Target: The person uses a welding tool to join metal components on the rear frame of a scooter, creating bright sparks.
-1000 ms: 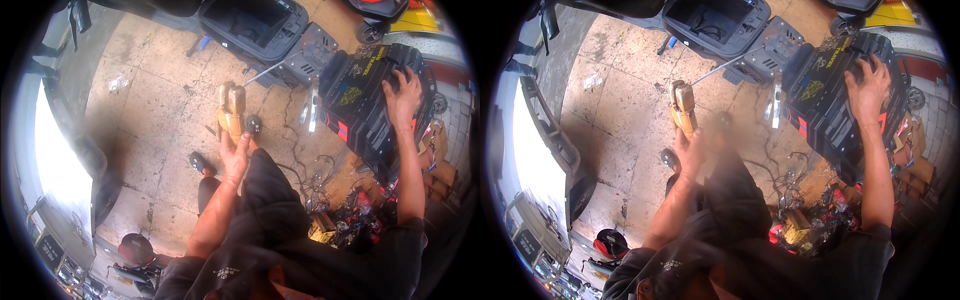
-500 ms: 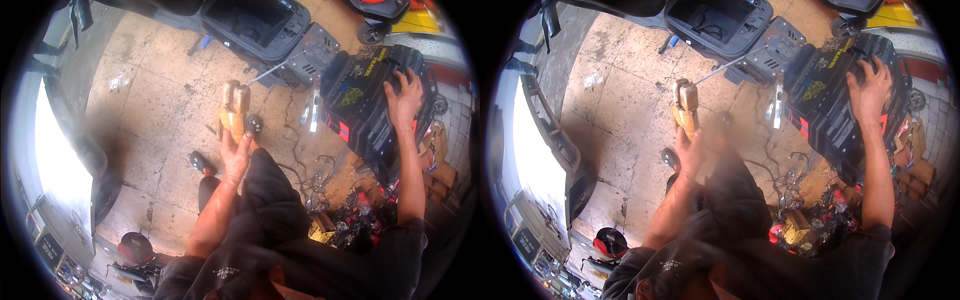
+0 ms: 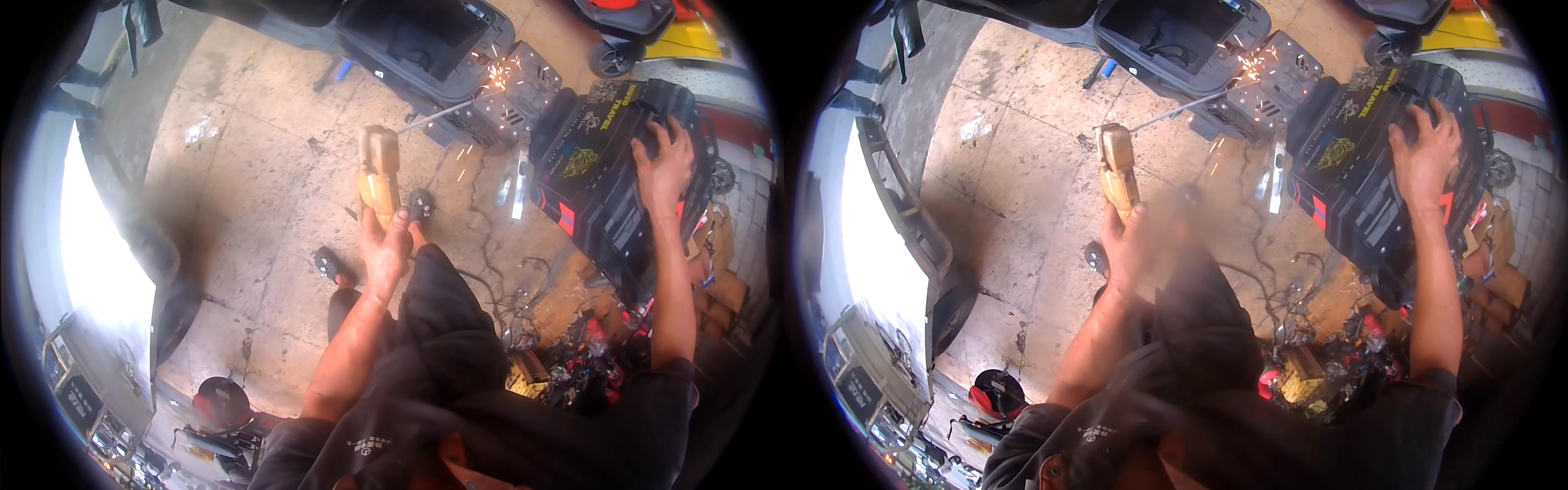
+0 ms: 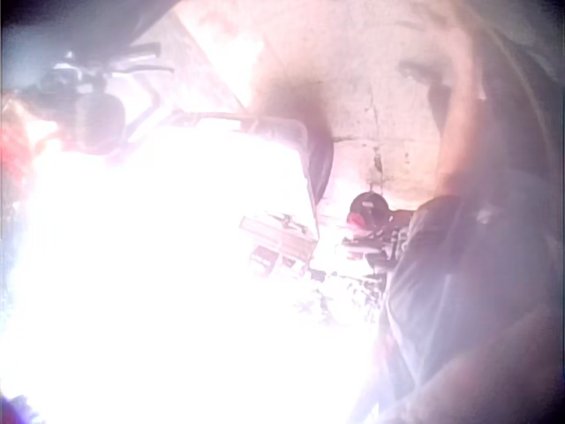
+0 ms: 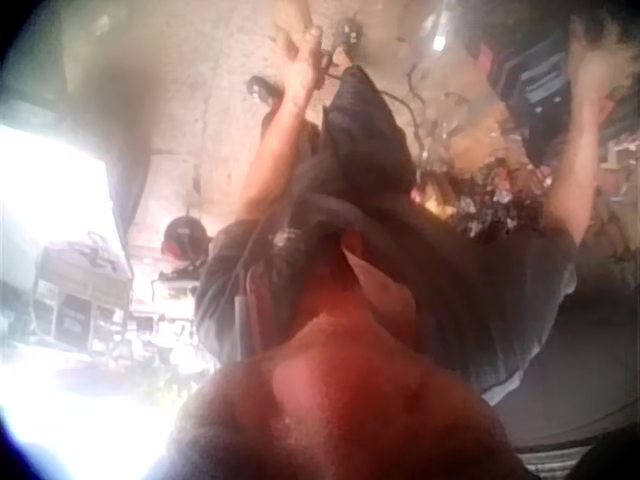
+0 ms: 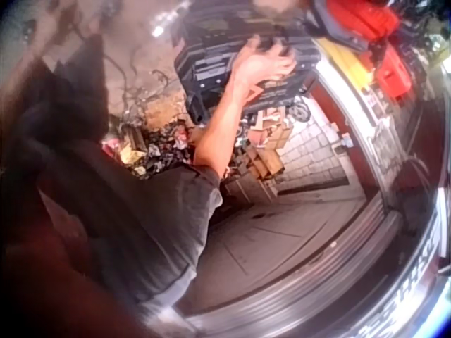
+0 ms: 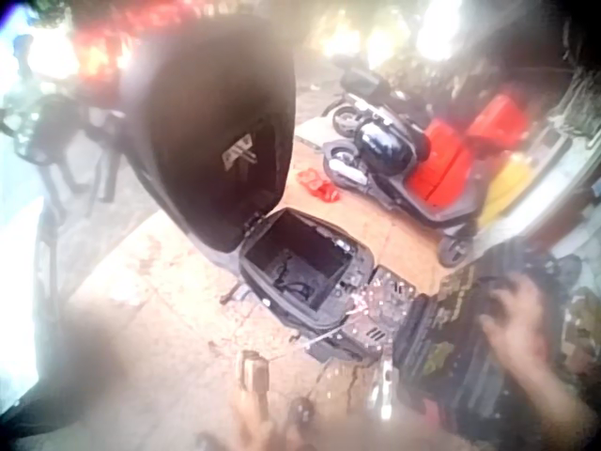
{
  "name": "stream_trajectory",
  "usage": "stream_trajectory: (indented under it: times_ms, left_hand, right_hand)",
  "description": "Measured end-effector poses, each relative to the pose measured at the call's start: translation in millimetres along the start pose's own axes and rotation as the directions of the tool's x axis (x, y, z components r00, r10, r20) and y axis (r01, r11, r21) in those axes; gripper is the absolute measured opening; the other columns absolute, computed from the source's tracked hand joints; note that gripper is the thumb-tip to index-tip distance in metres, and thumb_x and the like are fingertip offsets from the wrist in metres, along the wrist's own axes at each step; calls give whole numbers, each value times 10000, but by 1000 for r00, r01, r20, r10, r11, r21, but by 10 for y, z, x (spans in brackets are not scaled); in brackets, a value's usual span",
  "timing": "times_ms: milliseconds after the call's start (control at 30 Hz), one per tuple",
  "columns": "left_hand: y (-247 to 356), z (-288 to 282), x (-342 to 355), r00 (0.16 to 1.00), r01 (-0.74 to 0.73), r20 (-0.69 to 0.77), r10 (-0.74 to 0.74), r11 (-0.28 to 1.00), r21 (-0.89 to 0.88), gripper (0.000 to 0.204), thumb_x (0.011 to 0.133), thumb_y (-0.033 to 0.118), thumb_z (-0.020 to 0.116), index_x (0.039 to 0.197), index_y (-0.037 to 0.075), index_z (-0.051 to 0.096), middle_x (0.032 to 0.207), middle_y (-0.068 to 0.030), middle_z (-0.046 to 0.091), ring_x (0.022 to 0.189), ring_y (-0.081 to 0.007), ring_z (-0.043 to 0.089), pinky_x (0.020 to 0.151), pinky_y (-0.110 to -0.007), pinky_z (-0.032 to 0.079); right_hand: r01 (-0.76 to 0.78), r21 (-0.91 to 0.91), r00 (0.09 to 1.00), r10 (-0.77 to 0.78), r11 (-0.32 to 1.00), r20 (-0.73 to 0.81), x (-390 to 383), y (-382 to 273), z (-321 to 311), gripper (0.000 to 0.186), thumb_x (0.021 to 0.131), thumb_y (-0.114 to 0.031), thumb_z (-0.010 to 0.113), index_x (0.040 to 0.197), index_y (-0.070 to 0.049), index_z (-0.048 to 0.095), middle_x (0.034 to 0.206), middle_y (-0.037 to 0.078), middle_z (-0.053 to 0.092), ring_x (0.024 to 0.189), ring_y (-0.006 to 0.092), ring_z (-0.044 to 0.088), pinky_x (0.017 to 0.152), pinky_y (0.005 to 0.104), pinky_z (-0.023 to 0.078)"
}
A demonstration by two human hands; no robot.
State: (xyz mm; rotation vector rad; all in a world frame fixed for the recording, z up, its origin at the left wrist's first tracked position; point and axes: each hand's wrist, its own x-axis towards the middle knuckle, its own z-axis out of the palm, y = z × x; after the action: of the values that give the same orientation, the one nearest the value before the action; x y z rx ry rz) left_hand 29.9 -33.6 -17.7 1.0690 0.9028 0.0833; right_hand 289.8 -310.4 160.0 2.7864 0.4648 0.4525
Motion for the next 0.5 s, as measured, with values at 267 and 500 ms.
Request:
stream_trajectory:
  times_ms: [267,500]
  left_hand:
    - [-235,-19,-121,804,-575,193,562,652,494,420,847,319,717,1082,5,566,776,-178,632,707,-248,659,637,-367,507]
    - [-77,55,-175,931,-352,32,363,872,340,346,862,221,722,1051,-17,557,870,-125,685,756,-182,650,685,-317,516]
  right_hand:
    - [12,-19,1000,-12,1000,-14,-1,53,-9,395,792,-262,701,1163,-149,625,1416,96,425,1346,368,307,1079,524,275]
    - [5,25,1000,-5,1000,-10,8,10,4,385,794,-251,700,1156,-144,625,1420,96,410,1364,359,275,1074,552,257]
